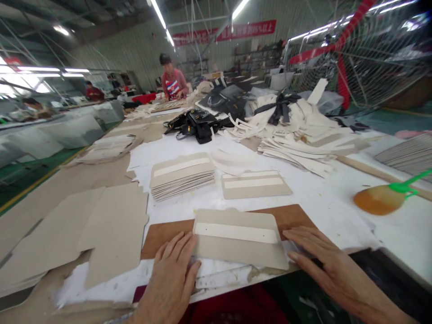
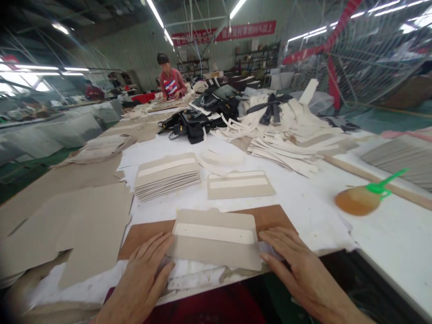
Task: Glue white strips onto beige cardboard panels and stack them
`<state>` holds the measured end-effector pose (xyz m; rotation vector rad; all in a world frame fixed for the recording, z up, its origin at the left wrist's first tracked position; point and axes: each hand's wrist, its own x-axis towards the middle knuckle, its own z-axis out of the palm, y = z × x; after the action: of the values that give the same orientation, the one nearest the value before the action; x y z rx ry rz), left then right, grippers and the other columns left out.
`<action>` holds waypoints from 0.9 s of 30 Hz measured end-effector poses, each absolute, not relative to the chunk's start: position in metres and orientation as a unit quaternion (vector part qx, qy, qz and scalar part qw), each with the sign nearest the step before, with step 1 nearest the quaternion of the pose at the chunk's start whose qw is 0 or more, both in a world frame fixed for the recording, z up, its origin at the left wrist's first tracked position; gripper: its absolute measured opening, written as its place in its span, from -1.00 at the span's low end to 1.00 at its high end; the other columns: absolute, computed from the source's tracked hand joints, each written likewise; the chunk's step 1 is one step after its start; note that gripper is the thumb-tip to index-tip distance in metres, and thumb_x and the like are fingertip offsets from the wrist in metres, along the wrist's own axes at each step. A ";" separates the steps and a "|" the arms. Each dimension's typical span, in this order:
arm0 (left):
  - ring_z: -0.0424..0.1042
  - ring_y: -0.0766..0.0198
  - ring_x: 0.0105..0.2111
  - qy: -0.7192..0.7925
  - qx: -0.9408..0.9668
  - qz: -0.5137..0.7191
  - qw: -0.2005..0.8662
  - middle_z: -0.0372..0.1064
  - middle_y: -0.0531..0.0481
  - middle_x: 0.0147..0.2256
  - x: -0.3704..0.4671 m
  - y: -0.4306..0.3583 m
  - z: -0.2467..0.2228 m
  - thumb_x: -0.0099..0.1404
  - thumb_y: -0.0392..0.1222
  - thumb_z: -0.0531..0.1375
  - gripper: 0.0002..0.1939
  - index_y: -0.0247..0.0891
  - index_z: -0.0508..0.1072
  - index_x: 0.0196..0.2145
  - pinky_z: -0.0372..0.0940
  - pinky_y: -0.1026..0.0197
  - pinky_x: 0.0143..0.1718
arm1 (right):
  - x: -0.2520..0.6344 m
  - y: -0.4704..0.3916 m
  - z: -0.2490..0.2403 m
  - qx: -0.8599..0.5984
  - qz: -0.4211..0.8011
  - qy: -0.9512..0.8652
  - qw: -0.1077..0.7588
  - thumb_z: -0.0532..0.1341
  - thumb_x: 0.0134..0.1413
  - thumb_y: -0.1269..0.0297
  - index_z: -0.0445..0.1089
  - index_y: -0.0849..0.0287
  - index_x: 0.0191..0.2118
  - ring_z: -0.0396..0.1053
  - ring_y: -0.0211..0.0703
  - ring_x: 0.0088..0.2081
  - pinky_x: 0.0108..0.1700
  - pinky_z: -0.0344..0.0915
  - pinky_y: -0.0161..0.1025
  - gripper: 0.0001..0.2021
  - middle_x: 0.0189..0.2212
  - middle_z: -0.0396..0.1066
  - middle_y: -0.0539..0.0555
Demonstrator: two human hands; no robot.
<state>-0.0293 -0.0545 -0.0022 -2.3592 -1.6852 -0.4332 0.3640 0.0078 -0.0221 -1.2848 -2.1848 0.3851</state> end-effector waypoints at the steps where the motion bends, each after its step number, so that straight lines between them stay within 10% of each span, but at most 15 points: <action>1: 0.45 -0.02 0.19 -0.569 -0.800 -0.158 0.111 0.46 -0.16 0.21 -0.027 -0.055 -0.002 0.50 -0.16 0.03 -0.53 -0.20 0.28 0.30 0.42 -0.16 0.13 | 0.360 0.006 -0.023 -0.476 0.139 -0.819 0.290 0.20 0.38 0.05 0.54 0.06 0.14 0.50 0.19 0.17 0.19 0.50 0.22 -0.63 0.11 0.59 0.19; 27: 0.38 -0.08 0.22 -0.560 -0.792 -0.229 0.079 0.36 -0.27 0.24 0.003 -0.094 -0.004 0.47 -0.18 0.14 -0.63 -0.20 0.40 0.19 0.45 -0.16 0.15 | 0.320 0.018 0.007 -0.392 0.099 -0.857 0.320 0.18 0.36 0.31 0.53 -0.01 0.06 0.47 0.11 0.04 0.01 0.52 0.07 -0.74 0.02 0.50 0.21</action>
<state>0.0032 -0.0939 -0.0038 -2.3702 -1.6772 -0.6867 0.3202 0.0175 0.0069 -1.0313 -2.2509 0.2605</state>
